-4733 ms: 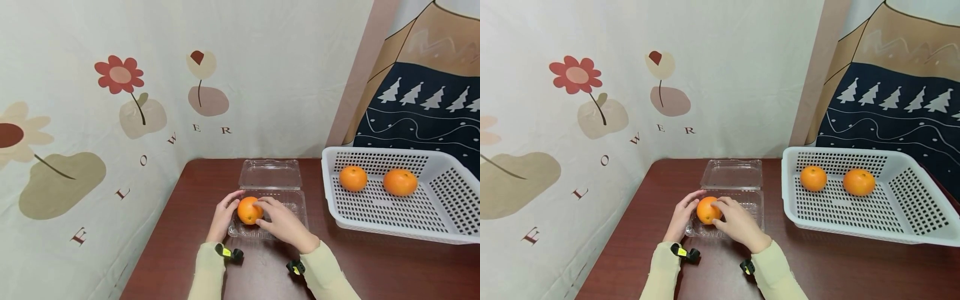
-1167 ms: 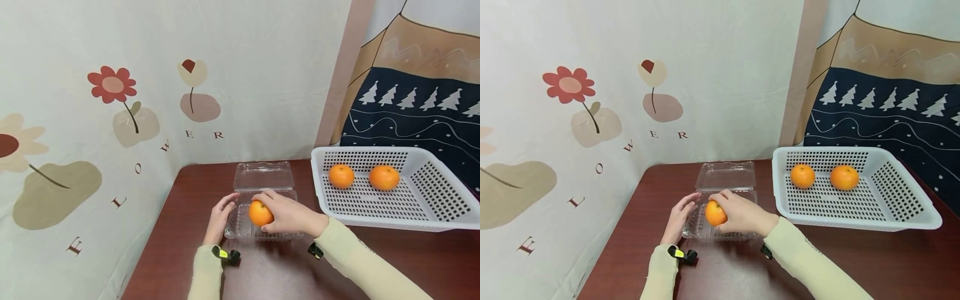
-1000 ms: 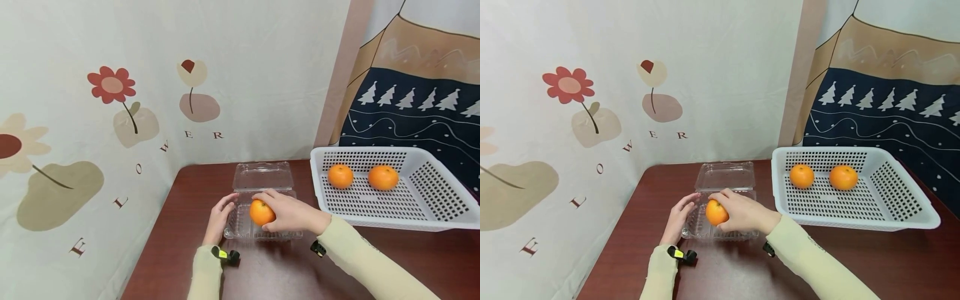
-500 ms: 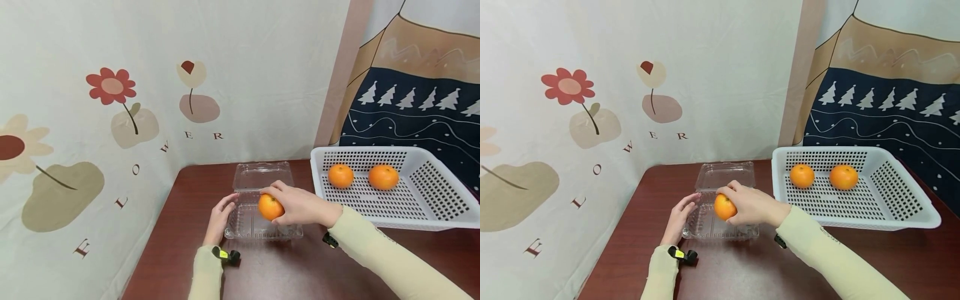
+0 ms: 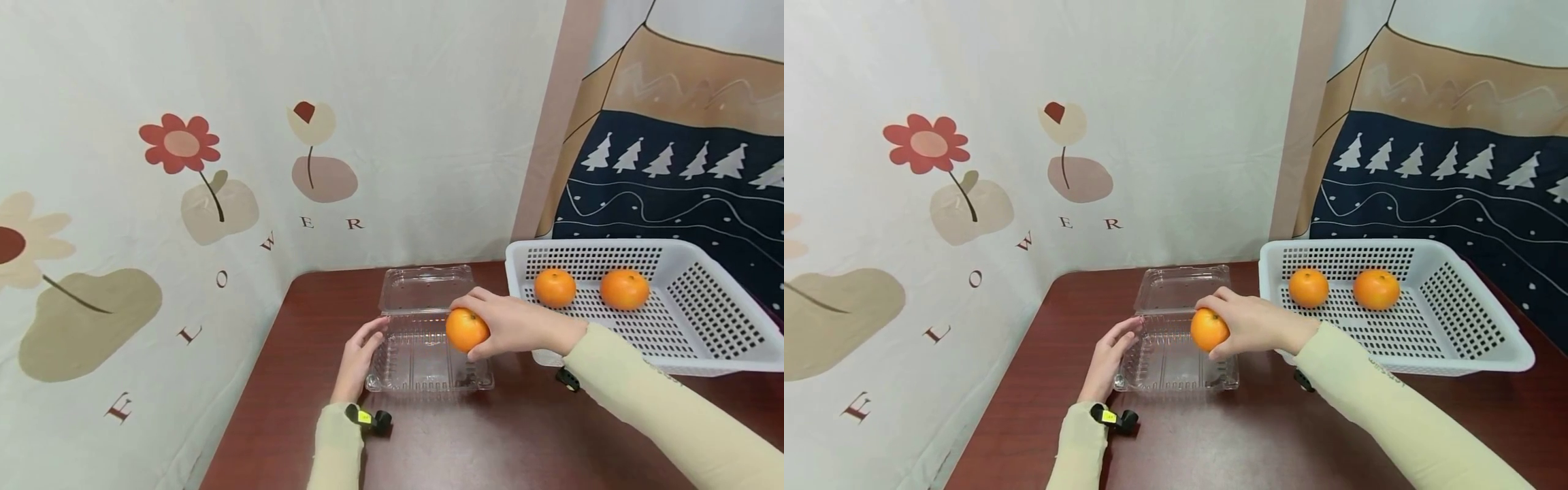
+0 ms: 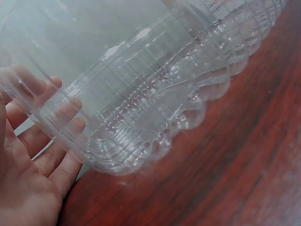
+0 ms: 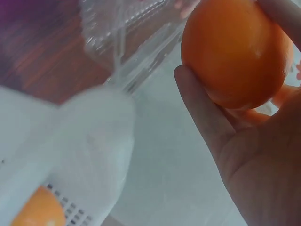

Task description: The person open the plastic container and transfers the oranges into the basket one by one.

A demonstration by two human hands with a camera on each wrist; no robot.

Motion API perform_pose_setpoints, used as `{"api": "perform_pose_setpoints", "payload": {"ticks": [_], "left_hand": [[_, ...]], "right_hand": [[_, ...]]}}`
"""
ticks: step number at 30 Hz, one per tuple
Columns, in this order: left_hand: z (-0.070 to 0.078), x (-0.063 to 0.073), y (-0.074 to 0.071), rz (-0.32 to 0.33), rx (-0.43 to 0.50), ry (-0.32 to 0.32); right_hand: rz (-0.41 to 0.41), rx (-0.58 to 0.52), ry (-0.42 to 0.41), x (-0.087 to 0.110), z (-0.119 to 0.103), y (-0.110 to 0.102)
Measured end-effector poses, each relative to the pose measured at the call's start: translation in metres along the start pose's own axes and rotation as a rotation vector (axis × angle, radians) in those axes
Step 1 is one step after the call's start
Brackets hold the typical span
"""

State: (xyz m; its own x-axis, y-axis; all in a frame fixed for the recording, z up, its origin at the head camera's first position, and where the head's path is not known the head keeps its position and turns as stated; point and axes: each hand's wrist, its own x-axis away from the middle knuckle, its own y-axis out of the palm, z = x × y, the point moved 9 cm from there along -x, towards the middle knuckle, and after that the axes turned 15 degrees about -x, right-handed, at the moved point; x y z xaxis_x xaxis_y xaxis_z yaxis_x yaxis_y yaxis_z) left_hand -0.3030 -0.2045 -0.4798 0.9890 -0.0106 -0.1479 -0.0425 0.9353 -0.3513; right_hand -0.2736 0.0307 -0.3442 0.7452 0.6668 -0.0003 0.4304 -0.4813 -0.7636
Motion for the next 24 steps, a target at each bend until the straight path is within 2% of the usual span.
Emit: {"api": "perform_pose_setpoints", "payload": {"ticks": [2,9,14,20,24], "left_hand": [[0.002,0.000,0.000,-0.005,0.005,-0.001],[0.023,0.006,0.000,-0.036,0.024,-0.013],[0.023,0.008,-0.001,-0.039,0.019,-0.015],[0.024,0.009,-0.001,-0.038,0.024,-0.021],[0.025,0.008,-0.001,-0.038,0.029,-0.015]], "right_hand": [[-0.006,-0.005,0.006,0.001,0.006,-0.005],[0.007,0.001,0.045,0.004,0.029,-0.029],[0.036,0.015,0.072,0.006,0.046,-0.046],[0.063,-0.021,0.115,0.011,0.059,-0.065],[0.079,0.003,0.150,0.016,0.068,-0.076]]}}
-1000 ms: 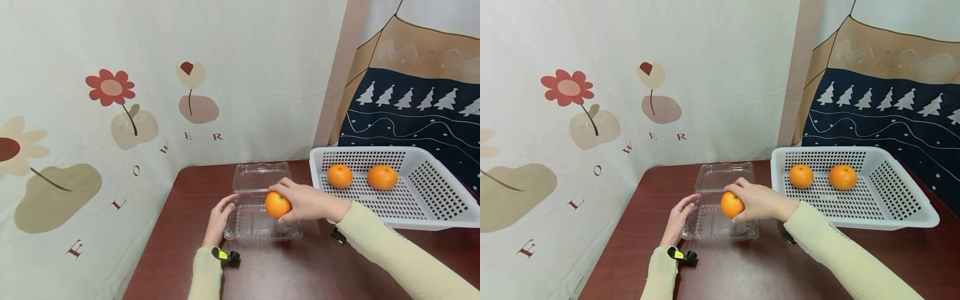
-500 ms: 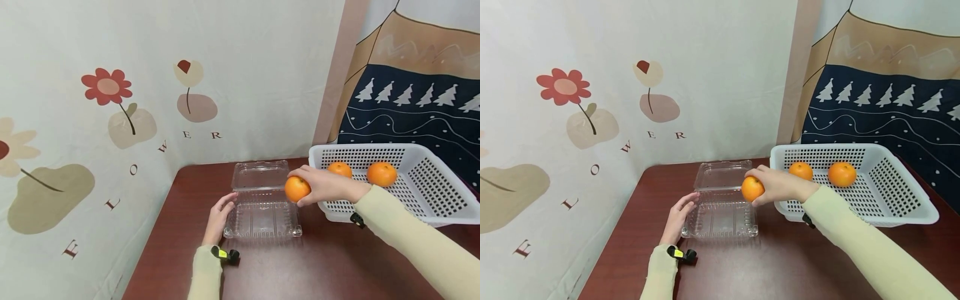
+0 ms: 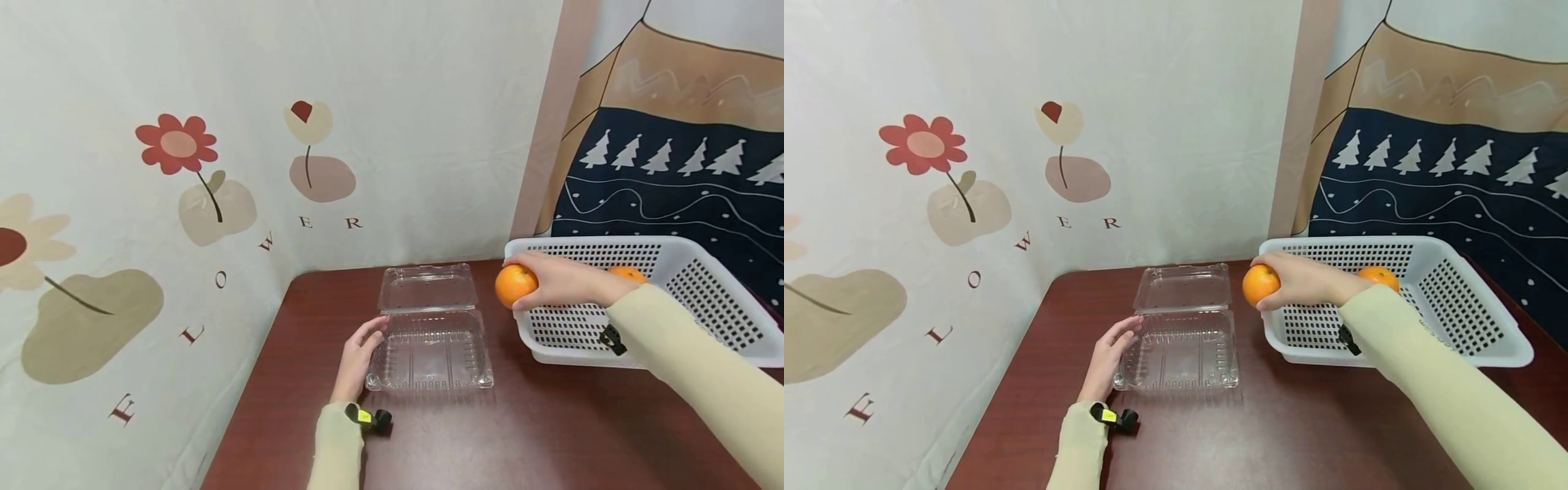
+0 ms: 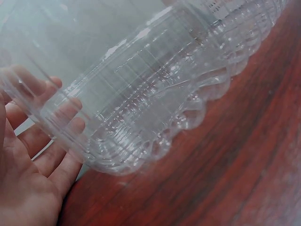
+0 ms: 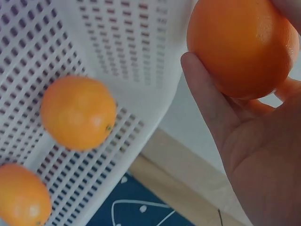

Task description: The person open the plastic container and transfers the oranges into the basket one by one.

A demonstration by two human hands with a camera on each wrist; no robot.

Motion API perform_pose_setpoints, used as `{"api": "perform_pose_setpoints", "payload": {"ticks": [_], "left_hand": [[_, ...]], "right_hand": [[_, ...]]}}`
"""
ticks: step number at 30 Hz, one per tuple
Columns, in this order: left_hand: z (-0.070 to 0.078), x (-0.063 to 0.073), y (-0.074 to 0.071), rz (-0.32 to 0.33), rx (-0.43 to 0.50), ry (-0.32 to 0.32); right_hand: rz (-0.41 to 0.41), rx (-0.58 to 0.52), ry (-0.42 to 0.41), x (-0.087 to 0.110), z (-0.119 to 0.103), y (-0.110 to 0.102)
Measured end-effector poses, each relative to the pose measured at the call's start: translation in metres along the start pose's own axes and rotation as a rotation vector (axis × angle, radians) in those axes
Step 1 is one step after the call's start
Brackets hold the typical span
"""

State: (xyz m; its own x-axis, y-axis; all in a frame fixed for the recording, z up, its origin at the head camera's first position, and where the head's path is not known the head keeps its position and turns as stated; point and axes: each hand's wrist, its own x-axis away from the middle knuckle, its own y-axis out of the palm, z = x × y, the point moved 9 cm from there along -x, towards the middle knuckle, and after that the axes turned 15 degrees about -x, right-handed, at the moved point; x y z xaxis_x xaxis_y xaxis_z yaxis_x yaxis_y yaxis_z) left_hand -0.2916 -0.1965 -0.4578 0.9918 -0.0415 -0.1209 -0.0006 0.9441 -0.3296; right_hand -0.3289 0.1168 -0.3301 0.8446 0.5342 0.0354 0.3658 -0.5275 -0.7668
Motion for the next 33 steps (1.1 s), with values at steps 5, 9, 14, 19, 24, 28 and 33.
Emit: {"api": "perform_pose_setpoints", "payload": {"ticks": [5,9,14,19,24,28,33], "left_hand": [[0.001,-0.001,0.000,0.003,-0.012,0.013],[0.002,-0.002,-0.001,0.006,-0.017,0.022],[0.001,-0.002,-0.002,0.007,-0.016,0.014],[0.000,-0.001,-0.002,0.008,-0.008,0.003],[0.001,-0.001,-0.002,0.007,-0.017,0.012],[-0.001,0.000,-0.002,0.005,-0.016,0.000],[-0.001,0.000,-0.001,0.002,-0.015,-0.002]], "right_hand": [[0.002,0.005,0.017,0.006,0.012,-0.008],[-0.005,-0.020,0.051,0.010,0.022,-0.011],[-0.010,-0.034,0.080,0.013,0.035,-0.014],[-0.019,-0.001,0.105,0.016,0.045,-0.018],[-0.045,0.024,0.118,0.018,0.054,-0.020],[-0.076,0.031,0.122,0.020,0.062,-0.020],[-0.106,-0.026,0.209,0.027,0.078,-0.016]]}}
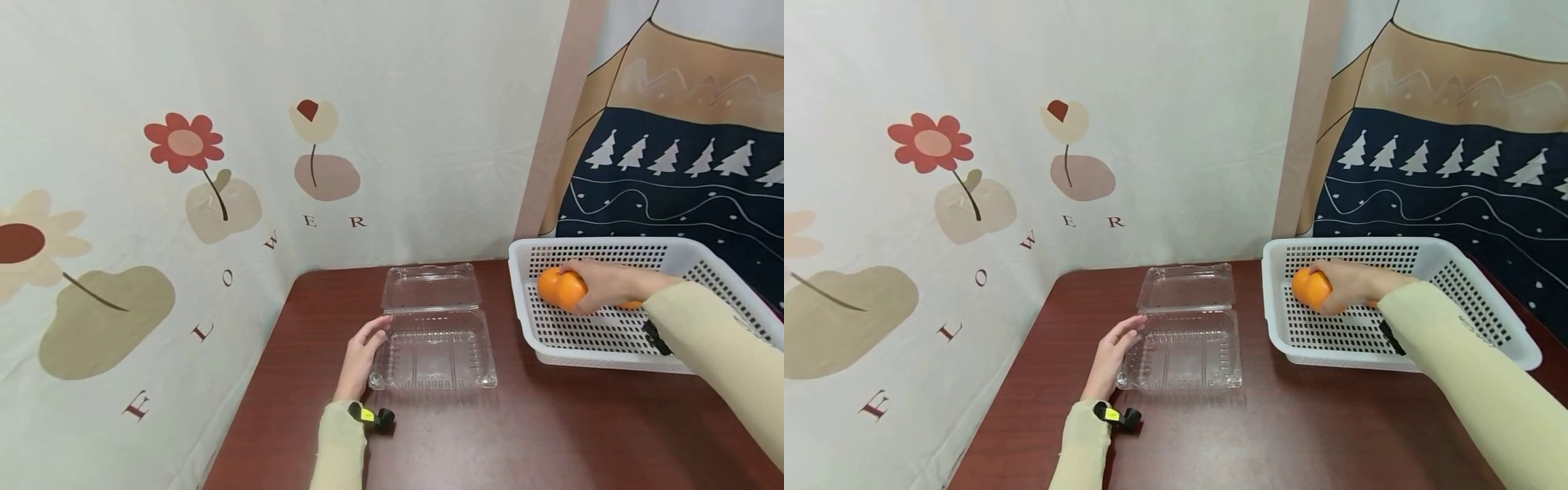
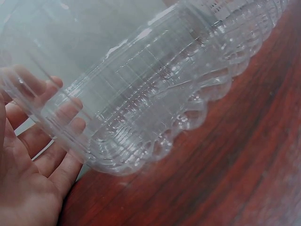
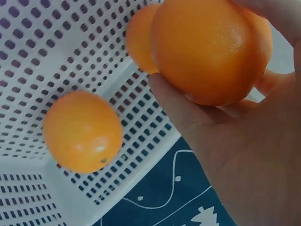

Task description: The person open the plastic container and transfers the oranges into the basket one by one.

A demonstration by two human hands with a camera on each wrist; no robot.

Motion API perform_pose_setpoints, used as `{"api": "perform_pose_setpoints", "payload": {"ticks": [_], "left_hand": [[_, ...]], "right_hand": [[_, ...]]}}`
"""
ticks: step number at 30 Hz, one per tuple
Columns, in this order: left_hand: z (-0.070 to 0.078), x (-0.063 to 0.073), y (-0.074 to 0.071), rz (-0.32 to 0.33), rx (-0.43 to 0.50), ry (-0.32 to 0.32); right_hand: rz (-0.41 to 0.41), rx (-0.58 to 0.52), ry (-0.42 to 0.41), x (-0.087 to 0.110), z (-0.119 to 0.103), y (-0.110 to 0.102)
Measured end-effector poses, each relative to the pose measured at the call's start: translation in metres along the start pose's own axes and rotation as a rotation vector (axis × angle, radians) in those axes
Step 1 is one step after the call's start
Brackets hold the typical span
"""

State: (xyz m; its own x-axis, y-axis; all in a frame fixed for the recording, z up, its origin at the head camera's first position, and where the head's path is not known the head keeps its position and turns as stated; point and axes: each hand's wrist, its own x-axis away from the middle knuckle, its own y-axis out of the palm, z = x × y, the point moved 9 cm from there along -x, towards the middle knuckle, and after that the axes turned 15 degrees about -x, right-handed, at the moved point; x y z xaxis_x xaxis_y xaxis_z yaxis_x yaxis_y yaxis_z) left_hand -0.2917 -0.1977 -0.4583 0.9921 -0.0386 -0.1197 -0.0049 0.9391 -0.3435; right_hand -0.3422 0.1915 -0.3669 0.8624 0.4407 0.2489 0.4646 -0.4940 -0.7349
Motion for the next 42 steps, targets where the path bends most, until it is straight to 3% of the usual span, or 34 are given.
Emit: {"api": "perform_pose_setpoints", "payload": {"ticks": [7,12,20,28,36,42], "left_hand": [[0.001,-0.001,0.000,0.001,0.005,0.010],[0.002,-0.002,0.000,-0.001,0.004,0.012],[0.001,-0.002,-0.003,0.002,-0.001,0.015],[0.000,0.002,0.002,-0.009,0.009,0.009],[-0.003,0.006,0.004,-0.017,0.008,-0.013],[-0.002,0.006,0.000,-0.014,-0.002,0.013]], "right_hand": [[0.003,0.076,0.101,0.003,0.018,0.000],[-0.018,0.150,0.099,0.003,0.022,0.002],[-0.075,0.121,0.095,0.000,0.027,0.010],[-0.148,0.096,0.171,0.005,0.042,0.020],[-0.163,0.080,0.196,0.004,0.047,0.027],[-0.168,0.079,0.253,0.005,0.052,0.025]]}}
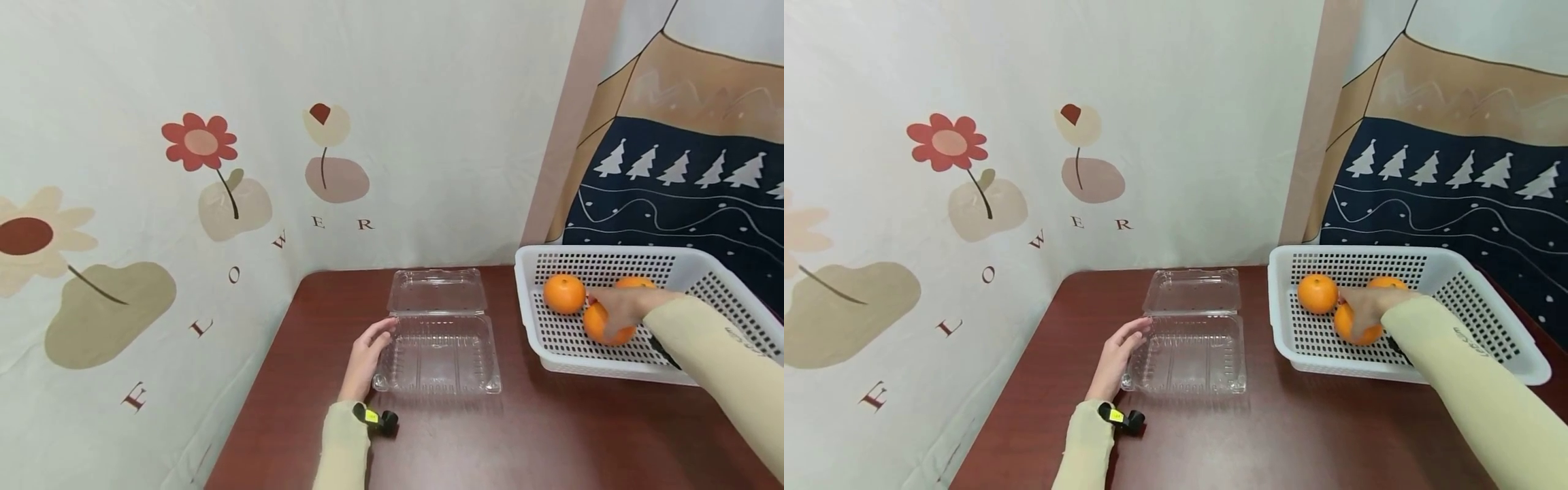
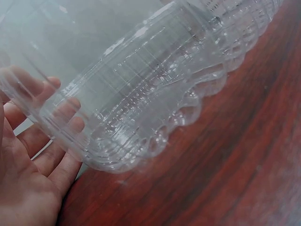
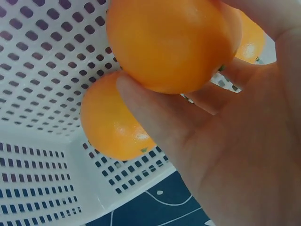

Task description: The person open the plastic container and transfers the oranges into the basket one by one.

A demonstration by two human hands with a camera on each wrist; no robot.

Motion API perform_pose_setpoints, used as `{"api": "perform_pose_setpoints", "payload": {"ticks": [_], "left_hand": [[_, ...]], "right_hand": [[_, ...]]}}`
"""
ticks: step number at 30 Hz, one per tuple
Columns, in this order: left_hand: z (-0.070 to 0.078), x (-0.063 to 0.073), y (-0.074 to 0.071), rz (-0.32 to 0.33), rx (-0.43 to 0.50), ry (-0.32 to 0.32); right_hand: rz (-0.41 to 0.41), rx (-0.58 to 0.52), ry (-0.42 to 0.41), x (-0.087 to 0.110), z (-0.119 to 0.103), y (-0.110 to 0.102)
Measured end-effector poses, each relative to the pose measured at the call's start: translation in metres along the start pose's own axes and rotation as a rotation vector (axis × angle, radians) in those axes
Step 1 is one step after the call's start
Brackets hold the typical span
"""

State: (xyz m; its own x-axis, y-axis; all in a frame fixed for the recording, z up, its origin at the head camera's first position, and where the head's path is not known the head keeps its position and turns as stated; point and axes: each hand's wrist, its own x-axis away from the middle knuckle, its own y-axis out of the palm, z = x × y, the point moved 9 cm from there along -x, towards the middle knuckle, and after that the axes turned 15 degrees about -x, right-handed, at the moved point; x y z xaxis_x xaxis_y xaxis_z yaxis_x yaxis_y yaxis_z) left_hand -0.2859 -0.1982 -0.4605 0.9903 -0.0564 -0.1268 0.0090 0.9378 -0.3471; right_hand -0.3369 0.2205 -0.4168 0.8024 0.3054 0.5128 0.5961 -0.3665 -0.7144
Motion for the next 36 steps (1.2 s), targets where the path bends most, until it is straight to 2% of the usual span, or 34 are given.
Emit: {"api": "perform_pose_setpoints", "payload": {"ticks": [5,8,12,18,23,30,36], "left_hand": [[-0.016,-0.002,0.000,-0.003,-0.002,-0.025],[-0.022,-0.006,0.001,0.011,-0.008,-0.003],[-0.022,-0.008,0.001,0.025,-0.030,0.036],[-0.021,-0.008,-0.001,0.025,-0.026,0.013],[-0.021,-0.008,-0.002,0.024,-0.018,-0.003],[-0.020,-0.009,-0.002,0.040,-0.006,0.027],[-0.022,-0.009,-0.002,0.038,-0.022,0.013]], "right_hand": [[-0.019,-0.014,0.019,0.000,0.003,0.004],[-0.007,0.006,0.014,0.001,0.002,0.002],[0.002,0.026,0.021,0.002,0.001,0.001],[-0.005,0.028,0.012,0.002,-0.002,0.003],[-0.012,0.072,0.013,0.005,-0.003,0.003],[-0.030,0.132,0.059,0.008,-0.005,0.005],[-0.049,0.100,0.070,0.011,-0.006,0.008]]}}
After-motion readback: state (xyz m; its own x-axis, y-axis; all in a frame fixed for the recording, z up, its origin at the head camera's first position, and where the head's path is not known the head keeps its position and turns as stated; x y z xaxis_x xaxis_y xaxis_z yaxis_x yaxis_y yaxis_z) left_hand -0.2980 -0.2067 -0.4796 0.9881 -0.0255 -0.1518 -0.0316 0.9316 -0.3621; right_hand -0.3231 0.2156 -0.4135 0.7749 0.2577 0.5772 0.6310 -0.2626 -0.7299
